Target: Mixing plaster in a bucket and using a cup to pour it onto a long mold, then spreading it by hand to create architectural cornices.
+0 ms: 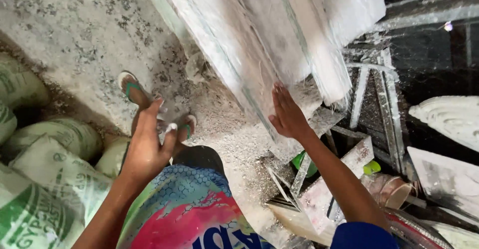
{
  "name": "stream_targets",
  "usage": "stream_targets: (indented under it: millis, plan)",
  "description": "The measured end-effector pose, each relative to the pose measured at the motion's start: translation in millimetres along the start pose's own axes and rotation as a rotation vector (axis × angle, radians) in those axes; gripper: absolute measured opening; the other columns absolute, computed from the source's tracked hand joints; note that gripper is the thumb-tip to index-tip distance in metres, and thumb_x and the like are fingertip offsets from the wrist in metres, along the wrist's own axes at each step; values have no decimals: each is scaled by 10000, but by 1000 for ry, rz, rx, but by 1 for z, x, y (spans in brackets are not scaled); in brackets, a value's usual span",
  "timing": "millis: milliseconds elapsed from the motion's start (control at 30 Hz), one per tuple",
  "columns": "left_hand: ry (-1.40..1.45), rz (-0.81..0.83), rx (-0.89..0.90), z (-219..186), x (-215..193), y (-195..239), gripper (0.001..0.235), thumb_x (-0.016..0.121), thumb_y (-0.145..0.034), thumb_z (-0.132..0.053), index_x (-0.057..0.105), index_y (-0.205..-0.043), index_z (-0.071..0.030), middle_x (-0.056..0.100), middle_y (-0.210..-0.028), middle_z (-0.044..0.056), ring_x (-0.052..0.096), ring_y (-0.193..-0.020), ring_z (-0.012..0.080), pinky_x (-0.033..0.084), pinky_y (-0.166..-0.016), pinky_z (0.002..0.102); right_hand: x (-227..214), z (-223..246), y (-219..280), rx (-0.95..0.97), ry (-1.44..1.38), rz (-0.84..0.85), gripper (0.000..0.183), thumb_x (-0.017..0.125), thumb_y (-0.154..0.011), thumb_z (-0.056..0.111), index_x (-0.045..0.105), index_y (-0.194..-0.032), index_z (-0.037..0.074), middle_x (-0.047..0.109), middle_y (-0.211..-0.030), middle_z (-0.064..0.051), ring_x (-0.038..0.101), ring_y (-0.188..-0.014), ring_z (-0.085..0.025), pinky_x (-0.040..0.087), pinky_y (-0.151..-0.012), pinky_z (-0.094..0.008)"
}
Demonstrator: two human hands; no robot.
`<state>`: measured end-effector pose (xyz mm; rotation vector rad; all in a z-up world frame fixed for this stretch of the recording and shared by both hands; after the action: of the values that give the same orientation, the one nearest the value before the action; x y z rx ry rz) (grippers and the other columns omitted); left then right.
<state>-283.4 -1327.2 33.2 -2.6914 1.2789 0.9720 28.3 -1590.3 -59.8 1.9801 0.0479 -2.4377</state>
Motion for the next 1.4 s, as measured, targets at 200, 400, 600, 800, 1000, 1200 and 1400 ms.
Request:
stream_targets:
  millis: [200,400,600,800,1000,1200,1400]
  plan:
    - [-14,17,60,-14,32,26,645,664,-906,-100,459,-1507,16,593,-1147,264,695,-921,472,626,-726,570,14,16,33,126,57,-77,789,396,-1071,384,73,-1632,-67,155,-1676,-334,199,-1533,-514,203,-1236,-589]
    - [-7,10,77,-13,46,47,628,614,-932,-123,439,-1528,-27,590,-1161,241,696,-830,494,599,-619,578,24,14,21,209,73,-163,835,486,-1071,399,24,-1655,21,147,-1683,-314,193,-1536,-524,220,-1227,-621]
    - [34,26,36,0,47,51,674,635,-894,-80,422,-1532,-26,582,-1168,251,703,-810,491,611,-588,549,22,4,-40,142,61,-204,794,519,-1097,355,65,-1663,34,178,-1686,-283,213,-1540,-505,210,-1234,-617]
    - [83,187,-109,6,31,36,704,571,-950,-139,275,-1588,-105,476,-1256,171,620,-858,358,496,-738,549,8,-3,-155,143,11,-135,710,382,-1220,363,-79,-1672,65,13,-1761,-182,94,-1657,-395,172,-1387,-537]
    - [121,106,-75,31,8,4,698,546,-968,-197,266,-1600,-98,471,-1231,159,620,-928,395,507,-675,548,9,-28,-269,146,-75,-122,707,349,-1221,402,-90,-1662,65,49,-1764,-180,81,-1656,-396,172,-1382,-529]
    - [274,113,-127,59,-49,-71,678,571,-1003,-166,267,-1604,-88,491,-1256,135,477,-605,261,403,-567,444,9,-55,-408,119,-15,-118,774,472,-1230,309,-122,-1674,88,1,-1779,-140,66,-1671,-381,156,-1402,-507]
    - [207,79,-13,100,-138,-194,680,581,-989,-167,250,-1573,-60,391,-1535,327,383,-1399,590,483,-827,654,2,-84,-570,163,-82,-114,697,381,-1251,372,-87,-1673,74,18,-1779,-153,78,-1681,-387,151,-1418,-522]
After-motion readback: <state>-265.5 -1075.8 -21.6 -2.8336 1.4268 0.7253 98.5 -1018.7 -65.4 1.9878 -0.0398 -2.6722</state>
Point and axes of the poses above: each hand's wrist, its own y-axis away from the middle knuckle, its own x-axis out of the palm, z = x × y, the point moved 5 cm from there along -y, towards the middle knuckle
